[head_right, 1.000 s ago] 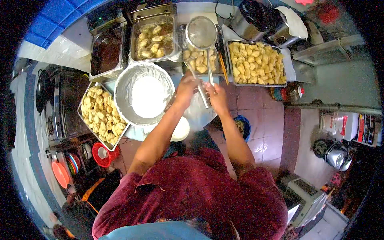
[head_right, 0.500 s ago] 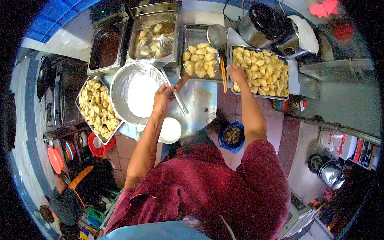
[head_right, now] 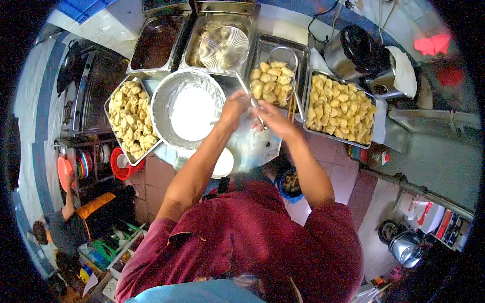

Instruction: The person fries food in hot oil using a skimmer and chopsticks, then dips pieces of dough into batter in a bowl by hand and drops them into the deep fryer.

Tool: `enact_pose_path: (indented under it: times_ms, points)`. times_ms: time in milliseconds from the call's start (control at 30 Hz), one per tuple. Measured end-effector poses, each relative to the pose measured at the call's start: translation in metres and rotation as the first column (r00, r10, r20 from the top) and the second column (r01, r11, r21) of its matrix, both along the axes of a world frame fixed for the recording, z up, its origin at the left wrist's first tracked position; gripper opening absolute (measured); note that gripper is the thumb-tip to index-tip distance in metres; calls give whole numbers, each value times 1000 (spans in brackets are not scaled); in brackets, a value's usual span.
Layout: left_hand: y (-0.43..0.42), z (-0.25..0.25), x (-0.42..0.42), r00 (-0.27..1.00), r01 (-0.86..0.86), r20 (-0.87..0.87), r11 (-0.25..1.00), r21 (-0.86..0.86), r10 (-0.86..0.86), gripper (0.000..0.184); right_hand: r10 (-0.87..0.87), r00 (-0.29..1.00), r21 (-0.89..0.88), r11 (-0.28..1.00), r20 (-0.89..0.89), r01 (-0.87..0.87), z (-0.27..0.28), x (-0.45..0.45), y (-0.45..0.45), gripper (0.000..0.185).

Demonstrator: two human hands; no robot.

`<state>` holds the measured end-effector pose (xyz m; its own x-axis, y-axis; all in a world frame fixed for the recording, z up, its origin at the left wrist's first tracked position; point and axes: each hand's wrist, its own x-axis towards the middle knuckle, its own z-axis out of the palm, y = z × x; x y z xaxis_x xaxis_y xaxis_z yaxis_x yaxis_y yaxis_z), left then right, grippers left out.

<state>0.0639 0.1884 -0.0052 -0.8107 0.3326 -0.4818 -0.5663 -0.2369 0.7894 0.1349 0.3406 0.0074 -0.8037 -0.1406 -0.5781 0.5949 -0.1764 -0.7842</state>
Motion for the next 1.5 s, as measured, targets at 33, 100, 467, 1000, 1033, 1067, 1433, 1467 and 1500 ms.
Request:
enact_pose_path:
  times_ms: [33, 100, 467, 1000, 1033, 1067, 1433, 1467, 1500]
  points:
    - [-3, 5, -5, 999, 39, 32, 998, 59, -41, 19, 1, 999, 30, 1000, -33, 0, 2, -7, -11, 50]
    - [-6, 13, -11, 1000, 29, 7, 998, 52, -29, 26, 6, 976, 247, 968, -218, 49, 3, -21, -19, 40]
    - [-92, 5, 45, 991, -47, -129, 990, -134, 29, 25, 628, 773, 957, -156, -94, 244, 8, -226, 34, 27]
    - [-125, -3, 92, 990, -107, -111, 979, -172, 88, 19, 562, 791, 970, -105, 241, -221, 22, -213, 46, 35]
    - [-124, -3, 92, 991, -101, -106, 979, -176, 83, 19, 606, 762, 973, -132, 230, -189, 19, -205, 44, 35]
    - [-123, -5, 92, 992, -97, -98, 980, -171, 81, 19, 660, 722, 977, -123, 210, -172, 8, -206, 49, 36]
    - [-116, -20, 101, 992, -93, -97, 987, -131, 80, 21, 315, 947, 497, 812, 66, -305, -44, -185, 34, 16]
    - [-116, -20, 101, 994, -84, -85, 987, -139, 73, 21, 294, 954, 440, 850, 60, -290, -51, -184, 31, 15]
    - [-115, -19, 101, 995, -75, -73, 986, -146, 65, 22, 294, 955, 373, 881, 51, -291, -58, -186, 28, 15]
